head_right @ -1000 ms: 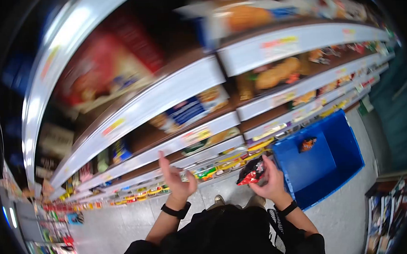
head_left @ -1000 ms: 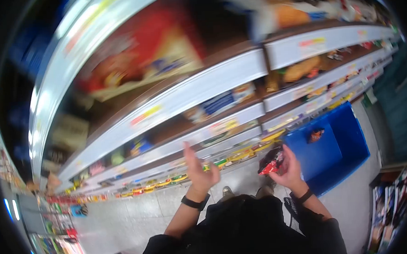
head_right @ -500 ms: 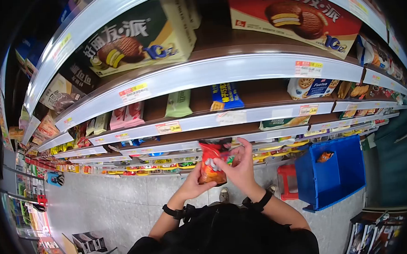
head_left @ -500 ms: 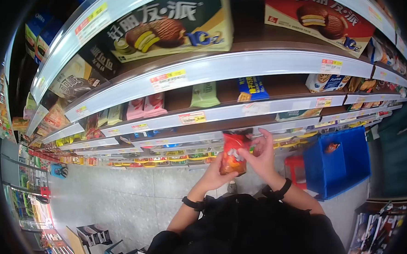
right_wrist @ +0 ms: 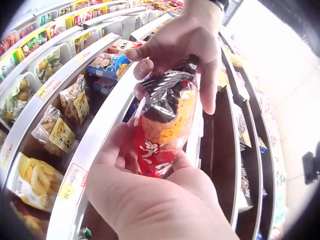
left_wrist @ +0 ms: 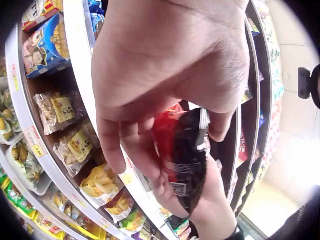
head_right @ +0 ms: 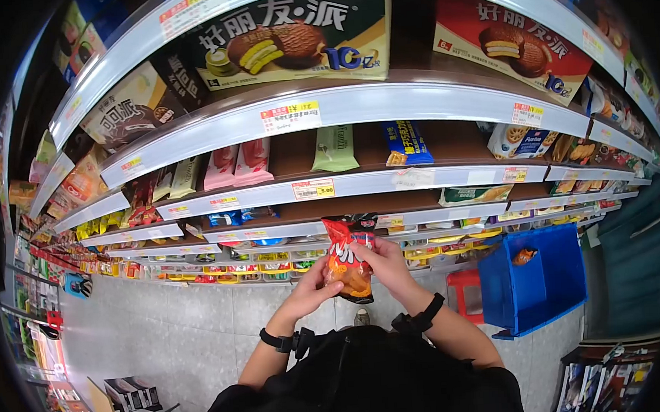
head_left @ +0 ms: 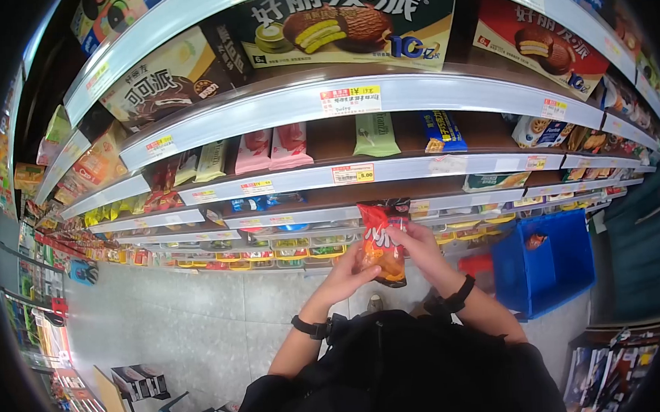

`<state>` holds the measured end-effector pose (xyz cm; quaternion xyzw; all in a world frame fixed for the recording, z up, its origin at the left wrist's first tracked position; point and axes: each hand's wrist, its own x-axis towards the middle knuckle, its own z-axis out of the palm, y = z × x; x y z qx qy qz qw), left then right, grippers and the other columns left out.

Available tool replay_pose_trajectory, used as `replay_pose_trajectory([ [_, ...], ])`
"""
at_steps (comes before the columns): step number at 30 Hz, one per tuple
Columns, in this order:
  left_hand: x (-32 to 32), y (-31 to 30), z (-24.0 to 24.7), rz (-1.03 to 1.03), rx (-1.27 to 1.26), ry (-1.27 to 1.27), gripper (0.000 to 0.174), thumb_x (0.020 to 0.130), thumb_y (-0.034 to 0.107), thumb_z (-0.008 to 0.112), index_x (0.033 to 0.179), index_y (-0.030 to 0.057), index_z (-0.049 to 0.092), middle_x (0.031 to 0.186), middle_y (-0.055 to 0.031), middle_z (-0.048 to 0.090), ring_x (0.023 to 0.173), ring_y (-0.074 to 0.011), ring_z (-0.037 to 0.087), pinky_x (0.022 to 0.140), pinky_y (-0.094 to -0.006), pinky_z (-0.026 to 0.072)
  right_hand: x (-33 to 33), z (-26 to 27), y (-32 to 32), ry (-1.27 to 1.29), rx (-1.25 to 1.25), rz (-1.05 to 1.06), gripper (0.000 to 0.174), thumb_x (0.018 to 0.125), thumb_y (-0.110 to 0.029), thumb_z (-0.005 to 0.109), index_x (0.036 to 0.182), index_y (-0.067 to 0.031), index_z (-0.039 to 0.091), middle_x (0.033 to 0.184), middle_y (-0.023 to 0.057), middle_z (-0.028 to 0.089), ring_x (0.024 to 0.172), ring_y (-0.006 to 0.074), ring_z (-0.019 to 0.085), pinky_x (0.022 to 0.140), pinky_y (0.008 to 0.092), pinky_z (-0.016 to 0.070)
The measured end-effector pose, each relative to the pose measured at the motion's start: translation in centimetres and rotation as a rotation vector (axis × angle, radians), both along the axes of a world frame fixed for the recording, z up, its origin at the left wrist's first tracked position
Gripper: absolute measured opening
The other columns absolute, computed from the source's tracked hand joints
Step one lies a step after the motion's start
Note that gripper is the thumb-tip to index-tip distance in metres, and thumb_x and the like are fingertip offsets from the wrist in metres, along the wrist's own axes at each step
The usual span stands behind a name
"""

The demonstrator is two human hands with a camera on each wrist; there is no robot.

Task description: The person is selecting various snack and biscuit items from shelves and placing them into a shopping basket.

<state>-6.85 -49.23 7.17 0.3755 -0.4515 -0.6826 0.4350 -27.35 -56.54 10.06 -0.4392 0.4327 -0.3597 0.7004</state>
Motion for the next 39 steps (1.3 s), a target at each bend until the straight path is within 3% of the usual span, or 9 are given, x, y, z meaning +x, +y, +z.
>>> replay_pose_trajectory([
  [6,0.8,-2.0,-0.9,0.319,-0.049,-0.058,0.058,0.096,0.01,0.072,0.144,-0.0016,0.041,0.107,-0.0095,0.072,0.095,-0.0181,0.071,0.082,-0.0291,0.0578,0.8,2.0,-1.0,0.094,0.113,-0.008,0.051,0.097,-0.042,0.069,0.127,-0.0023,0.061,0.106,0.0072,0.072,0.092,0.0129,0.067,0.073,0.0276,0.0527],
  [10,2.4,-7.8,1.5,0.653,-0.333,-0.722,0.034,0.092,0.02,0.074,0.116,-0.0022,0.069,0.097,-0.0179,0.07,0.083,-0.0272,0.066,0.076,-0.0349,0.0539,-1.8,0.0,-1.2,0.149,-0.005,0.059,0.046,0.097,-0.036,0.068,0.127,-0.0015,0.061,0.109,0.0095,0.074,0.091,0.0134,0.068,0.073,0.0265,0.0525],
  [13,3.9,-13.2,-0.5,0.643,-0.341,-0.781,0.031,0.095,0.02,0.072,0.118,-0.0012,0.068,0.104,-0.0148,0.073,0.093,-0.023,0.071,0.076,-0.0351,0.0545,-4.2,-1.8,-0.7,0.117,-0.036,0.117,0.023,0.097,-0.02,0.068,0.114,-0.005,0.067,0.098,0.0066,0.075,0.079,0.0108,0.067,0.068,0.0245,0.0519],
  [18,5.1,-18.2,-4.2,0.574,-0.389,-1.36,0.03,0.093,0.026,0.065,0.116,0.0064,0.071,0.122,-0.019,0.069,0.117,-0.039,0.062,0.096,-0.0469,0.0505,-9.5,-2.2,-0.3,0.119,-0.01,0.007,0.02,0.097,-0.022,0.069,0.109,-0.0062,0.069,0.098,0.006,0.075,0.079,0.0111,0.066,0.071,0.0255,0.0513],
  [26,2.1,-15.1,1.1,0.713,-0.423,-1.248,0.031,0.095,0.018,0.061,0.12,-0.0004,0.066,0.122,-0.0234,0.068,0.113,-0.043,0.062,0.095,-0.0474,0.0487,-19.9,-4.2,-0.9,0.098,0.07,-0.194,0.019,0.097,-0.024,0.068,0.106,-0.0064,0.07,0.093,0.0075,0.074,0.076,0.0115,0.065,0.069,0.0258,0.0512],
  [28,-1.2,-14.3,1.8,0.942,-0.76,-1.312,0.029,0.092,0.008,0.062,0.118,-0.003,0.065,0.114,-0.0241,0.067,0.102,-0.0441,0.062,0.088,-0.0472,0.0498,-23.1,-4.8,-0.9,0.026,0.196,-0.25,0.021,0.098,-0.025,0.067,0.106,-0.0051,0.069,0.093,0.008,0.074,0.075,0.0118,0.065,0.068,0.0258,0.0513],
  [30,-5.1,-13.0,1.8,0.775,-0.737,-1.155,0.028,0.088,0.0,0.061,0.116,-0.0028,0.065,0.106,-0.0234,0.066,0.091,-0.0418,0.06,0.084,-0.0468,0.0501,-26.7,-5.4,-1.5,-0.041,0.241,-0.345,0.021,0.098,-0.024,0.067,0.106,-0.0047,0.069,0.093,0.0081,0.074,0.074,0.0119,0.064,0.068,0.0257,0.0512],
  [36,-24.6,-14.6,4.9,0.501,-1.241,-0.998,0.068,0.082,-0.004,0.058,0.147,-0.0056,0.039,0.146,-0.031,0.04,0.091,-0.03,0.059,0.087,-0.0412,0.0494,-40.6,-9.2,-4.1,-0.183,0.339,-0.627,0.016,0.096,-0.02,0.067,0.102,-0.0059,0.066,0.088,0.0074,0.073,0.07,0.012,0.062,0.069,0.0258,0.0506],
  [39,-34.9,-18.3,8.5,0.482,-1.13,-0.942,0.104,0.079,-0.004,0.057,0.157,-0.0069,-0.011,0.163,-0.0335,0.002,0.099,-0.0264,0.053,0.094,-0.0382,0.0459,-48.4,-12.0,-6.0,-0.151,0.327,-0.805,0.016,0.095,-0.02,0.069,0.099,-0.006,0.066,0.083,0.0068,0.074,0.066,0.0118,0.063,0.063,0.0273,0.0497],
])
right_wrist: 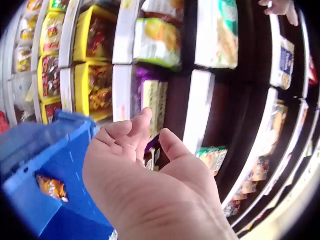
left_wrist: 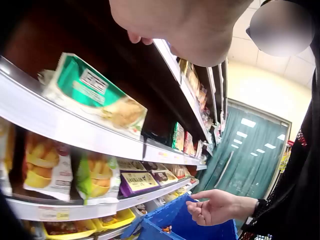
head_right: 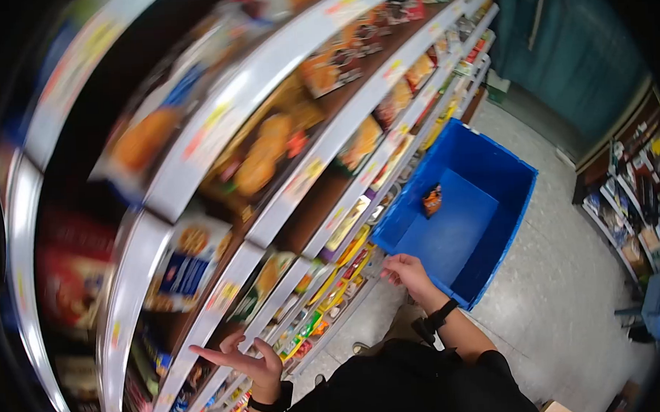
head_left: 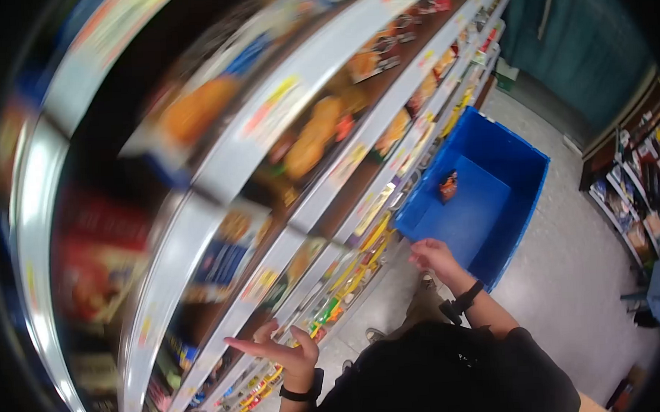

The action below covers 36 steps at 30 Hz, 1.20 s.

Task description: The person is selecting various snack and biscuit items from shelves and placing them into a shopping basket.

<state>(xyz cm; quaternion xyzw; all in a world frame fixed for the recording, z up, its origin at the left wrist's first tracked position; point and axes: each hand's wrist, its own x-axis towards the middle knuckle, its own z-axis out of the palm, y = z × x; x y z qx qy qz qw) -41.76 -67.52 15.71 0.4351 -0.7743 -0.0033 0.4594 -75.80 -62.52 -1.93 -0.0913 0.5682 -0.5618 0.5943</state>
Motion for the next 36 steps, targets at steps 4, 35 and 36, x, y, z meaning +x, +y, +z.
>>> replay_pose_trajectory([
  [4,-7.5,-4.5,-0.5,0.207,0.086,-0.091,0.11,0.082,0.0,0.06,0.158,-0.0031,-0.019,0.164,-0.0331,-0.018,0.105,-0.0281,0.052,0.09,-0.0377,0.0463,-11.0,-12.7,-3.5,0.472,0.137,-0.1,0.035,0.081,-0.019,0.077,0.106,0.0004,0.064,0.092,0.0118,0.073,0.074,0.0212,0.069,0.069,0.0322,0.0542],
  [35,-6.4,-2.3,0.3,0.169,-0.027,-0.231,0.089,0.079,0.0,0.055,0.158,-0.0074,0.013,0.165,-0.0324,0.012,0.09,-0.0259,0.053,0.07,-0.0293,0.0469,-11.7,0.0,-1.8,1.097,-0.354,-0.164,0.064,0.065,-0.02,0.091,0.11,-0.0066,0.048,0.089,0.0098,0.064,0.075,0.019,0.062,0.068,0.0311,0.0513],
  [36,-4.3,-1.2,-0.8,0.047,-0.083,-0.255,0.085,0.078,-0.002,0.056,0.155,-0.007,0.022,0.161,-0.0335,0.023,0.098,-0.0296,0.056,0.072,-0.0304,0.048,-9.0,1.1,-1.4,1.025,-0.495,-0.119,0.064,0.064,-0.021,0.092,0.108,-0.0071,0.048,0.091,0.0102,0.063,0.077,0.0191,0.062,0.068,0.0312,0.0511],
])
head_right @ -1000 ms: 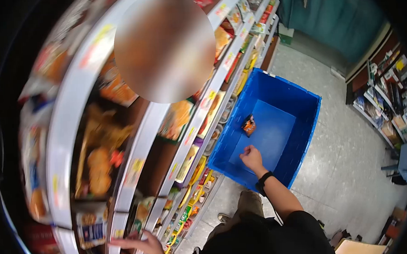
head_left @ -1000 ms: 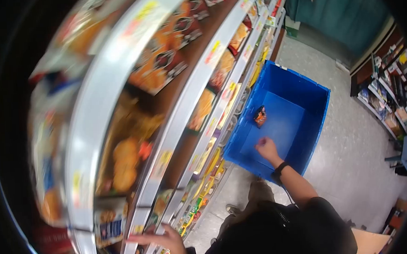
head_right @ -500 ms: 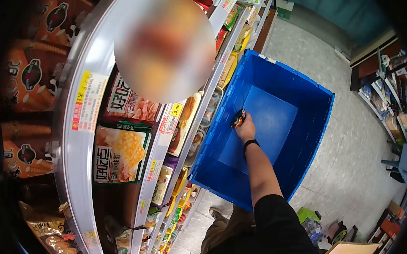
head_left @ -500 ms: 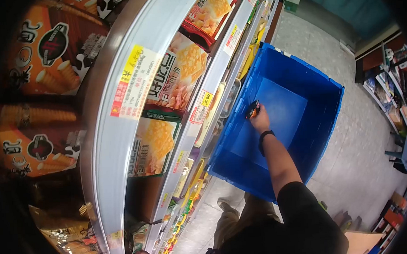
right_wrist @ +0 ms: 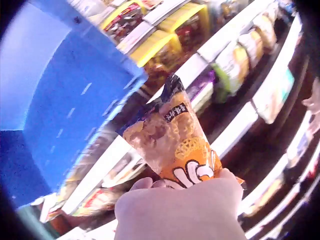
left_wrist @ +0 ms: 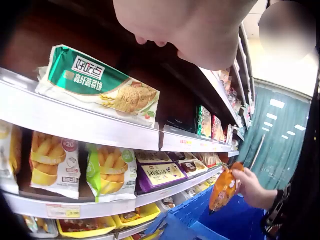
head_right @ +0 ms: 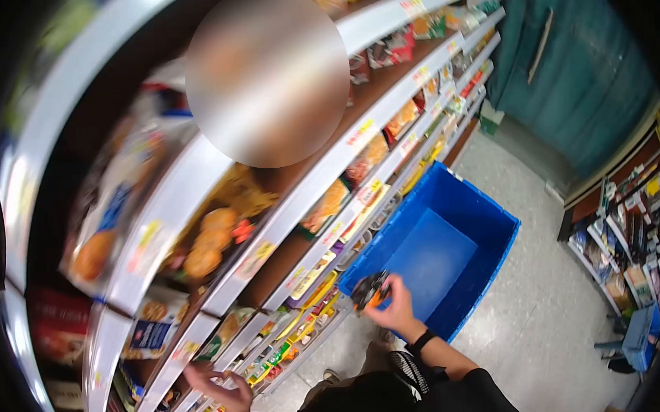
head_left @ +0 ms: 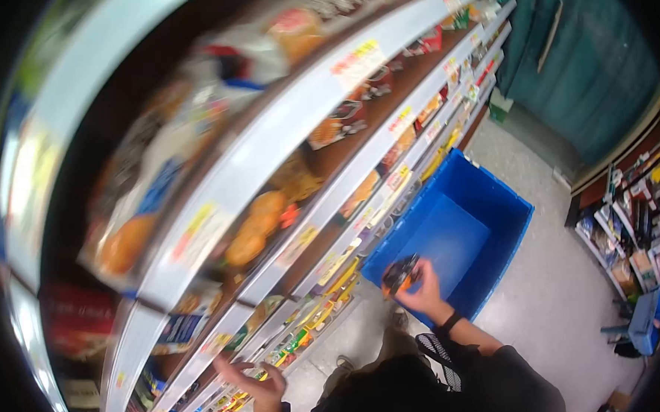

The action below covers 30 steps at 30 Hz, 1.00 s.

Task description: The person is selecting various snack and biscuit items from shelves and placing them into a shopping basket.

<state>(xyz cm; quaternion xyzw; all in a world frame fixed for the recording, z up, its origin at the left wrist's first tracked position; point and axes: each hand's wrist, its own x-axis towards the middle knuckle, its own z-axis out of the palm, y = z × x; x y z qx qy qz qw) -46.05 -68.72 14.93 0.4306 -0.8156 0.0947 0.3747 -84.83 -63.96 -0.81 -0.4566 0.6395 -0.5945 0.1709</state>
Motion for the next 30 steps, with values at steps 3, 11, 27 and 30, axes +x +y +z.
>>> replay_pose_trajectory([
  [3,2.9,2.7,-0.3,-0.267,0.461,-0.124,0.066,0.074,0.012,0.076,0.135,-0.0022,0.056,0.122,-0.0235,0.066,0.102,-0.0385,0.063,0.082,-0.0454,0.0498,8.6,-0.7,1.3,-0.051,-0.111,0.318,0.069,0.062,-0.024,0.094,0.11,-0.0068,0.048,0.097,0.0111,0.06,0.08,0.0204,0.061,0.068,0.0312,0.0505],
  [11,16.3,8.9,-4.4,-0.313,0.995,0.273,0.091,0.073,0.039,0.092,0.143,0.0025,0.047,0.124,-0.019,0.065,0.11,-0.0295,0.067,0.093,-0.0376,0.0537,34.1,5.4,3.2,-0.137,-0.154,0.603,0.076,0.062,-0.028,0.098,0.114,-0.0054,0.048,0.088,0.0035,0.054,0.073,0.0113,0.056,0.062,0.0298,0.0482],
  [27,36.3,12.5,-9.7,0.101,0.923,0.748,0.048,0.092,0.019,0.075,0.133,0.0022,0.056,0.106,-0.0092,0.069,0.085,-0.0164,0.068,0.068,-0.0266,0.0512,51.9,2.8,2.7,-0.433,0.209,0.845,0.053,0.087,-0.011,0.082,0.128,0.0009,0.051,0.111,0.0106,0.07,0.099,0.0157,0.069,0.083,0.03,0.0549],
  [30,37.3,11.6,-6.6,0.273,0.501,0.644,0.038,0.089,0.018,0.073,0.122,0.0012,0.062,0.1,-0.0136,0.067,0.086,-0.0304,0.067,0.077,-0.0377,0.0529,53.1,5.0,0.0,-0.369,0.25,0.763,0.053,0.087,-0.012,0.082,0.127,0.0016,0.051,0.108,0.0121,0.071,0.095,0.0151,0.07,0.081,0.0291,0.0562],
])
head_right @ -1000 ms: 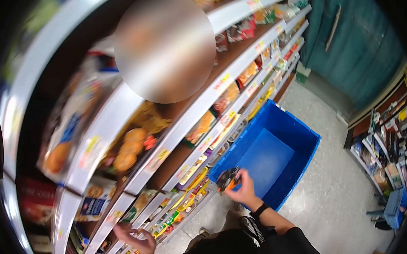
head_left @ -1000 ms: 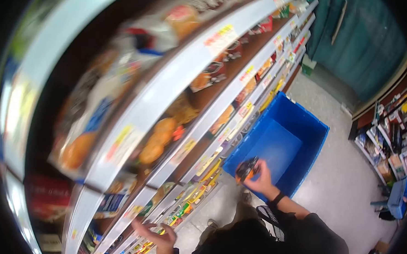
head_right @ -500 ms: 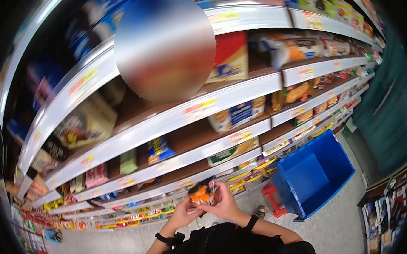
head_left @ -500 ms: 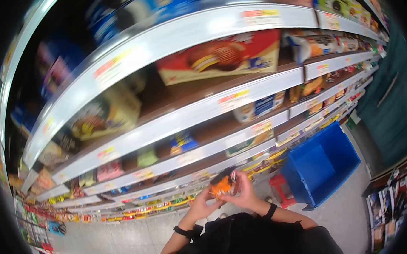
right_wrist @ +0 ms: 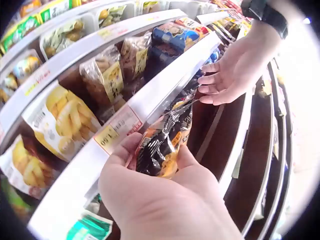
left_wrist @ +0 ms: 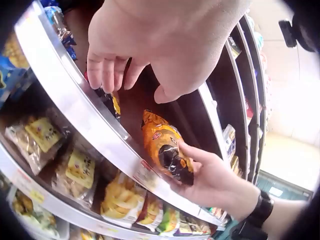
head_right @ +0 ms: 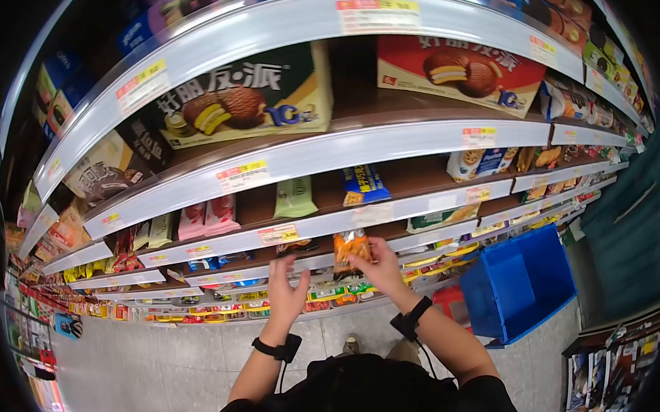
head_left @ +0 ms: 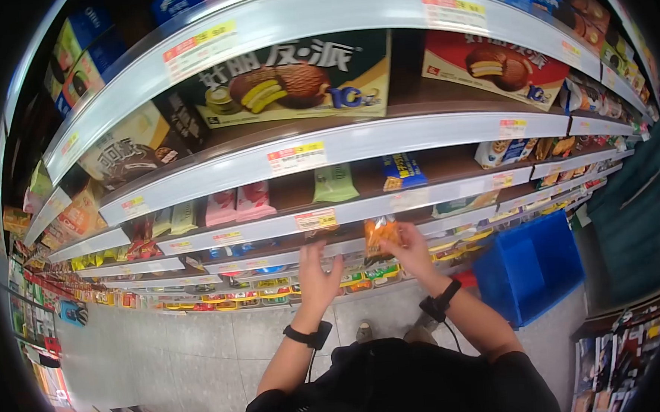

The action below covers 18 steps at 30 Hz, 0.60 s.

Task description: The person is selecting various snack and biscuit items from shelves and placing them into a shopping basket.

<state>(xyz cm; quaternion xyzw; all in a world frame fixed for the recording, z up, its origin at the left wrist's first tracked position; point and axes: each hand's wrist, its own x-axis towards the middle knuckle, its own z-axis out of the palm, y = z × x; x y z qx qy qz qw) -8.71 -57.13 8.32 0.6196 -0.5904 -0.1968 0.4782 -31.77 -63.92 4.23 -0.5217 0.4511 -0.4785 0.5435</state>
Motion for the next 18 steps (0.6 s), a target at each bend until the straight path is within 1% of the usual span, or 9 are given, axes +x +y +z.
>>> replay_pose_trajectory([
  [3,1.4,-3.0,1.0,0.165,-0.275,-0.263,0.038,0.088,0.021,0.074,0.12,0.0025,0.064,0.096,-0.0146,0.068,0.088,-0.0386,0.065,0.084,-0.0433,0.0522,1.8,3.6,-2.7,0.04,-0.031,-0.068,0.042,0.087,-0.011,0.081,0.12,0.004,0.06,0.104,0.0114,0.073,0.094,0.0154,0.07,0.078,0.0316,0.0574],
  [4,1.8,-4.0,0.7,0.218,-0.316,-0.354,0.04,0.087,0.023,0.075,0.12,0.0039,0.066,0.095,-0.0142,0.069,0.089,-0.0415,0.064,0.087,-0.0444,0.0514,2.6,2.5,-4.4,0.13,-0.297,-0.138,0.035,0.084,-0.012,0.083,0.111,0.0029,0.066,0.102,0.0091,0.073,0.095,0.0165,0.07,0.077,0.0332,0.0566],
  [5,2.4,-5.1,-0.5,0.234,-0.321,-0.355,0.04,0.087,0.023,0.075,0.12,0.0039,0.066,0.095,-0.0142,0.069,0.089,-0.0415,0.064,0.087,-0.0444,0.0514,2.3,1.6,-5.7,0.288,-0.194,-0.121,0.029,0.083,-0.017,0.081,0.106,-0.002,0.07,0.103,0.01,0.073,0.096,0.024,0.071,0.081,0.0387,0.0551],
  [7,3.8,-7.0,-3.5,0.098,-0.089,-0.312,0.034,0.087,0.029,0.075,0.112,0.0059,0.071,0.101,-0.0168,0.072,0.095,-0.0423,0.065,0.089,-0.0466,0.0514,2.7,-0.2,-8.0,0.805,-0.505,-0.106,0.025,0.088,-0.027,0.072,0.103,-0.0062,0.072,0.101,0.0128,0.073,0.097,0.0332,0.069,0.088,0.0451,0.0525],
  [9,3.8,-7.0,-3.8,0.105,0.145,-0.208,0.031,0.086,0.032,0.076,0.103,0.0073,0.074,0.104,-0.0175,0.072,0.101,-0.0413,0.065,0.09,-0.0481,0.0518,2.8,-2.1,-9.0,0.96,-0.653,-0.163,0.029,0.091,-0.034,0.063,0.099,-0.0076,0.072,0.099,0.013,0.073,0.097,0.0389,0.067,0.093,0.0497,0.0492],
  [11,4.5,-6.4,-3.4,0.092,0.136,-0.171,0.037,0.086,0.032,0.076,0.11,0.0048,0.07,0.107,-0.0203,0.071,0.104,-0.0435,0.065,0.089,-0.0501,0.0525,3.2,-1.1,-8.2,0.949,-0.598,-0.139,0.028,0.091,-0.032,0.066,0.095,-0.0049,0.073,0.093,0.0128,0.074,0.094,0.0367,0.069,0.09,0.0472,0.0511],
  [13,4.6,-6.0,-3.1,0.0,0.034,-0.165,0.044,0.087,0.034,0.077,0.117,0.003,0.066,0.111,-0.0237,0.069,0.104,-0.0453,0.064,0.088,-0.0499,0.053,3.3,-0.4,-7.4,0.47,-0.31,-0.007,0.023,0.087,-0.022,0.076,0.098,-0.0029,0.073,0.088,0.0094,0.073,0.083,0.0278,0.069,0.079,0.0407,0.0532],
  [16,4.4,-5.2,-3.0,-0.024,0.056,-0.204,0.049,0.087,0.035,0.077,0.121,0.0022,0.064,0.112,-0.0253,0.069,0.103,-0.0459,0.064,0.089,-0.0503,0.0526,3.3,2.9,-4.5,0.451,-0.271,0.037,0.027,0.08,-0.015,0.084,0.099,-0.0009,0.072,0.086,0.0039,0.072,0.076,0.0145,0.062,0.072,0.0324,0.0511],
  [18,4.2,-5.2,-3.2,-0.049,0.069,-0.207,0.045,0.089,0.039,0.074,0.115,0.0022,0.066,0.105,-0.0233,0.07,0.096,-0.0437,0.067,0.084,-0.0502,0.0532,2.3,0.5,-5.7,0.396,-0.247,0.086,0.028,0.082,-0.009,0.082,0.105,0.0013,0.07,0.097,0.0079,0.072,0.087,0.0184,0.065,0.078,0.0336,0.0535],
])
